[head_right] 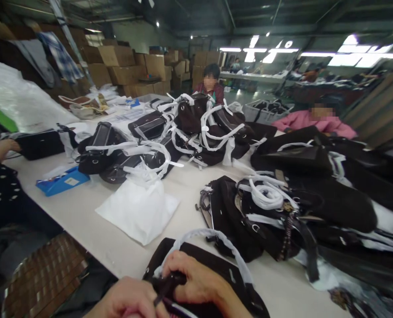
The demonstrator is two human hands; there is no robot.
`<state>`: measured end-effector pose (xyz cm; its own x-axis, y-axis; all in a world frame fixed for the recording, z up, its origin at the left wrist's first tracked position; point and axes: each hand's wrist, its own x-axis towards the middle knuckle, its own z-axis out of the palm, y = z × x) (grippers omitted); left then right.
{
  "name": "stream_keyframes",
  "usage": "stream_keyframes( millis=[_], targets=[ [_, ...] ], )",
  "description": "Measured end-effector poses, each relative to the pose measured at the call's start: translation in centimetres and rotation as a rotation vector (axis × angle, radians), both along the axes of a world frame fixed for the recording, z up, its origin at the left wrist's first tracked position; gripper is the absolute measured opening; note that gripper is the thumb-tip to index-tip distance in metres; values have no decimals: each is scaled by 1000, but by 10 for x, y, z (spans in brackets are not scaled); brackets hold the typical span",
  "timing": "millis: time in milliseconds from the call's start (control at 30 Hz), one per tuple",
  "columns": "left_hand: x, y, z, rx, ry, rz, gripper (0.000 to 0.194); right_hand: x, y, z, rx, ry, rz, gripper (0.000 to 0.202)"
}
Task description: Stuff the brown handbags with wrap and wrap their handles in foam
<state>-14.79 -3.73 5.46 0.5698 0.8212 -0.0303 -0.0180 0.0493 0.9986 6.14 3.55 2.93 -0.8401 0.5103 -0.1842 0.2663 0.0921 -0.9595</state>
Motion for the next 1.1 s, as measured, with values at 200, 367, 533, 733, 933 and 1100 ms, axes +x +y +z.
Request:
stream_keyframes(
  millis=[200, 367, 533, 733, 933, 1100],
  targets=[
    [-24, 16, -9, -266, 187, 465, 23, -14, 8, 3, -14, -134, -26, 19],
    [-9, 5, -17, -82, 444, 369, 12, -11, 24, -3, -151, 48, -4, 15],
    [4, -5, -17, 13, 528, 352, 20, -10, 21, -17, -67, 133, 6, 13],
    [0, -22, -16, -21, 607, 439, 47, -32, 0, -20, 217, 85, -128, 21],
    [8, -26, -9, 205, 448, 418, 24, -7, -11, -9, 251, -120, -136, 84],
    [21, -10, 6, -190, 377, 184, 51, 27, -19, 20, 290, -763, -58, 112]
  ],
)
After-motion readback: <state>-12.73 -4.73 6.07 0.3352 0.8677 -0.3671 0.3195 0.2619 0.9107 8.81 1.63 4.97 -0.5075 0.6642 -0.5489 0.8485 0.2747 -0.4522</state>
